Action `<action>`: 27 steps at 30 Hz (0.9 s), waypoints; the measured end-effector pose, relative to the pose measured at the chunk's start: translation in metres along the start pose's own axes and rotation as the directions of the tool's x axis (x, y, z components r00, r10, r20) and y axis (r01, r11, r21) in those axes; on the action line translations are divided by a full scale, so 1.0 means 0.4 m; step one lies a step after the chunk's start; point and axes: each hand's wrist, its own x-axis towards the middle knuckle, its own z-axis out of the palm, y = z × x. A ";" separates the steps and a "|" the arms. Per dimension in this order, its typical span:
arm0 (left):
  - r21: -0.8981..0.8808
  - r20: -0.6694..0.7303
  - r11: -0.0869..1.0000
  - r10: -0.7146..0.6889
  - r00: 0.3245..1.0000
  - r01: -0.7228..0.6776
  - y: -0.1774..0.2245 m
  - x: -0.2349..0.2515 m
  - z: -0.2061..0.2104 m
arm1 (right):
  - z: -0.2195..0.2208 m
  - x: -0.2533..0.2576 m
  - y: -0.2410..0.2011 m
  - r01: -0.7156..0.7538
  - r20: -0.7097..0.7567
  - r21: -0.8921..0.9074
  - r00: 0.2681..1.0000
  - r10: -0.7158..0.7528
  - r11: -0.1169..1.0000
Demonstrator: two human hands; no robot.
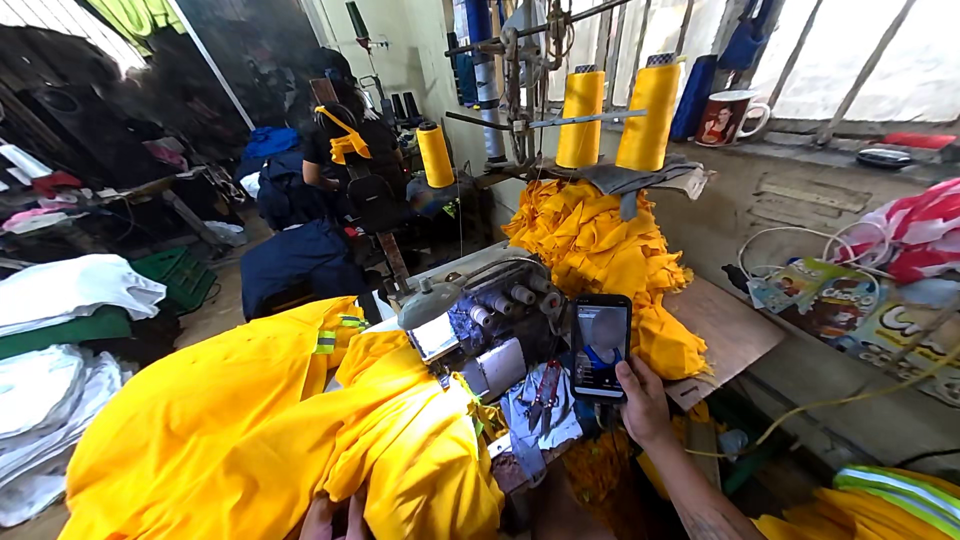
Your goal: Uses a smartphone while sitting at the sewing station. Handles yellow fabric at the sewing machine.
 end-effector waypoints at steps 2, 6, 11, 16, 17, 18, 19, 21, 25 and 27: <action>-0.006 -0.005 1.000 0.005 1.000 -0.005 -0.002 -0.001 0.002 | 0.000 -0.001 0.000 0.007 0.001 0.002 1.000 -0.007 1.000; -0.004 -0.001 1.000 -0.006 1.000 0.006 0.000 0.001 0.002 | -0.001 -0.001 0.000 0.012 0.017 0.003 1.000 -0.012 1.000; 0.014 -0.007 1.000 -0.007 1.000 0.007 0.006 0.001 0.000 | -0.036 0.002 -0.011 -0.076 0.184 0.032 0.981 0.069 0.997; 0.036 -0.006 0.999 0.009 1.000 -0.009 0.005 0.003 0.000 | -0.062 0.001 -0.026 -0.125 0.364 0.075 0.927 0.089 0.989; 0.036 -0.006 0.999 0.012 1.000 -0.012 0.005 0.003 0.001 | -0.063 0.000 -0.029 -0.128 0.374 0.070 0.923 0.093 0.989; 0.029 -0.006 0.999 0.015 1.000 -0.015 0.003 0.002 0.002 | -0.063 0.000 -0.030 -0.132 0.374 0.065 0.922 0.099 0.989; 0.019 -0.006 1.000 0.016 1.000 -0.016 0.001 0.002 0.004 | -0.064 0.000 -0.032 -0.141 0.374 0.063 0.921 0.107 0.988; 0.013 -0.006 1.000 0.009 1.000 -0.009 0.002 0.001 0.004 | -0.065 0.001 -0.033 -0.155 0.378 0.064 0.918 0.119 0.986; 0.038 0.015 0.999 -0.008 1.000 0.008 0.006 0.002 -0.003 | -0.065 0.000 -0.036 -0.173 0.390 0.074 0.911 0.132 0.982; 0.049 0.020 0.999 -0.011 1.000 0.010 0.007 0.002 -0.004 | -0.064 0.000 -0.036 -0.171 0.393 0.075 0.911 0.128 0.982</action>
